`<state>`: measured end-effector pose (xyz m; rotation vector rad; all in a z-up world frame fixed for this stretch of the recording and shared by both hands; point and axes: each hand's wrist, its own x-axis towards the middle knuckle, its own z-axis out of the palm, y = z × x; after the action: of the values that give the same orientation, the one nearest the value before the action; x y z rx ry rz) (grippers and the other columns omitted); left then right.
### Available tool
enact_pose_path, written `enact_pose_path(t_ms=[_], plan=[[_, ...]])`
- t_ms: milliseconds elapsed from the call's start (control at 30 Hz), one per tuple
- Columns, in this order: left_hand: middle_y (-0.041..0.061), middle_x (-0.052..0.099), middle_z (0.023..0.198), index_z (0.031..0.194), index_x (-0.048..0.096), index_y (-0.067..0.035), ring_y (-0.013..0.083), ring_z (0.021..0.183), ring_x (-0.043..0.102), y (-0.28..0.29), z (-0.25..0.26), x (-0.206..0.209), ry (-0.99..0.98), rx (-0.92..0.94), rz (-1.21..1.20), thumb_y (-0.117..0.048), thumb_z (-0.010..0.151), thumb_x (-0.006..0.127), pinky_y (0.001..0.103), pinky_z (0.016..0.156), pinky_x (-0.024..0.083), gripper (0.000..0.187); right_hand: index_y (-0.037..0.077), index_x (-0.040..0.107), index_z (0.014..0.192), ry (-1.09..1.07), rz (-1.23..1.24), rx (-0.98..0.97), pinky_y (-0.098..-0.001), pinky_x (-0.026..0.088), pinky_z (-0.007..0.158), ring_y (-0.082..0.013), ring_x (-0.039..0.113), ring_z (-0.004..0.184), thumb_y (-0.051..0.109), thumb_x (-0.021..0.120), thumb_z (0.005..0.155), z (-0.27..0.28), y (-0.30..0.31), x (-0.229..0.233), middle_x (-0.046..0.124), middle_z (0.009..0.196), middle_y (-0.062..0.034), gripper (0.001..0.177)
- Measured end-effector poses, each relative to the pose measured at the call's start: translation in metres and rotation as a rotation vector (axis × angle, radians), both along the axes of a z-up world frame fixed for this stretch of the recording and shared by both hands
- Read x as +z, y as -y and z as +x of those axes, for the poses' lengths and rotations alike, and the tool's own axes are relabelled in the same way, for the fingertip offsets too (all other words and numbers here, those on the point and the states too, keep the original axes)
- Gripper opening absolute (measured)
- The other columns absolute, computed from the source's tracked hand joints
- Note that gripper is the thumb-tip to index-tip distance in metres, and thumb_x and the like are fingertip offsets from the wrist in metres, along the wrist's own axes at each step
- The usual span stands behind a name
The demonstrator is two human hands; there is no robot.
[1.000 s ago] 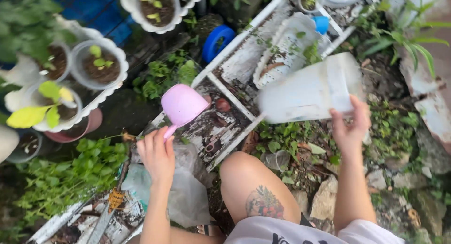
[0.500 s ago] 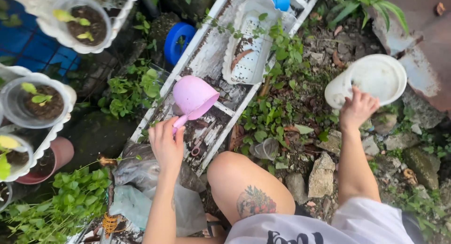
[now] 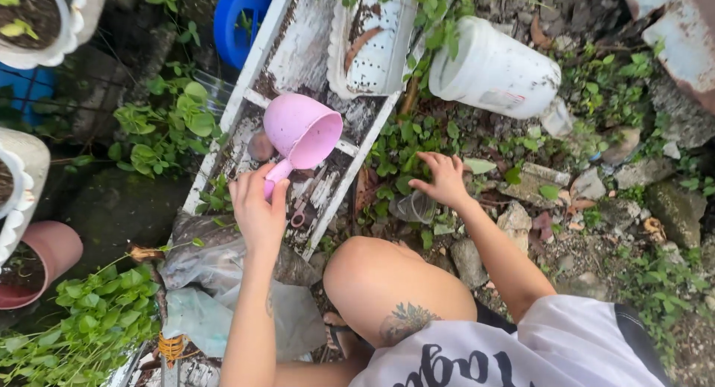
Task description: Removing weeds and small plants from a garden area using hands and a small scoop.
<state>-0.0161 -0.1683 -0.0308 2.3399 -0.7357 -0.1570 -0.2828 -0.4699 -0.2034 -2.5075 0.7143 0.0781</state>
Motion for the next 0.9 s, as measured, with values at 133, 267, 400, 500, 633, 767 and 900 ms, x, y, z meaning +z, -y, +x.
enact_pose_path(t_ms=[133,267,400,500,633,767,900], plan=[[0.014,0.062,0.111,0.122,0.069,-0.005,0.0376,0.103,0.054,-0.008,0.007,0.004,0.032,-0.050,0.026,-0.014,0.091,0.077,0.048,0.091,0.045,0.033,0.011,0.060,0.130,-0.029,-0.044,-0.066,-0.0555,0.024,0.112,-0.0306,0.055,0.123,0.058,0.076,0.080,-0.030,-0.038,0.007,0.063,0.122,-0.0124,0.070],[0.014,0.062,0.111,0.121,0.069,-0.007,0.0364,0.104,0.054,-0.014,0.018,0.007,0.061,-0.104,0.010,-0.015,0.092,0.078,0.047,0.092,0.045,0.032,0.012,0.068,0.100,-0.210,-0.179,-0.103,-0.0505,0.030,0.110,-0.0317,0.054,0.115,0.054,0.077,0.081,-0.062,-0.081,0.006,0.061,0.107,-0.0100,0.047],[0.013,0.062,0.107,0.119,0.069,-0.006,0.0345,0.103,0.055,-0.017,0.020,0.003,0.044,-0.112,-0.063,-0.017,0.092,0.080,0.046,0.091,0.045,0.032,0.018,0.074,0.090,-0.234,-0.388,-0.086,-0.0531,0.031,0.111,-0.0319,0.054,0.110,0.032,0.077,0.085,-0.093,-0.093,-0.022,0.061,0.106,-0.0094,0.016],[0.012,0.064,0.114,0.121,0.070,-0.007,0.0342,0.107,0.055,-0.022,0.013,-0.008,0.041,-0.147,-0.168,-0.016,0.092,0.079,0.045,0.094,0.046,0.032,0.019,0.073,0.093,-0.167,-0.475,-0.167,-0.0552,0.033,0.110,-0.0349,0.054,0.113,0.026,0.080,0.085,-0.099,-0.087,0.031,0.060,0.104,-0.0105,0.013],[0.014,0.063,0.116,0.120,0.071,-0.008,0.0319,0.111,0.056,-0.004,0.013,-0.012,0.100,-0.189,-0.239,-0.018,0.089,0.079,0.043,0.095,0.046,0.033,0.019,0.073,0.091,-0.075,-0.731,-0.149,-0.0568,0.029,0.116,-0.0335,0.053,0.115,0.031,0.084,0.085,-0.126,-0.054,0.105,0.061,0.106,-0.0091,0.018],[0.010,0.065,0.107,0.116,0.071,-0.006,0.0301,0.106,0.059,0.004,-0.006,-0.006,-0.031,-0.139,-0.210,-0.020,0.091,0.081,0.043,0.092,0.047,0.030,0.019,0.070,0.091,-0.089,-0.793,-0.174,-0.0477,0.025,0.119,-0.0301,0.052,0.118,0.027,0.077,0.093,-0.163,-0.005,0.143,0.057,0.104,-0.0068,0.011],[0.011,0.066,0.105,0.114,0.070,-0.003,0.0283,0.097,0.063,0.013,-0.006,-0.017,-0.205,-0.127,-0.184,-0.021,0.088,0.080,0.041,0.083,0.050,0.033,0.020,0.074,0.094,-0.267,-0.952,-0.237,-0.0529,0.025,0.120,-0.0292,0.054,0.119,0.030,0.082,0.087,-0.148,0.050,0.130,0.065,0.110,-0.0088,0.015]])
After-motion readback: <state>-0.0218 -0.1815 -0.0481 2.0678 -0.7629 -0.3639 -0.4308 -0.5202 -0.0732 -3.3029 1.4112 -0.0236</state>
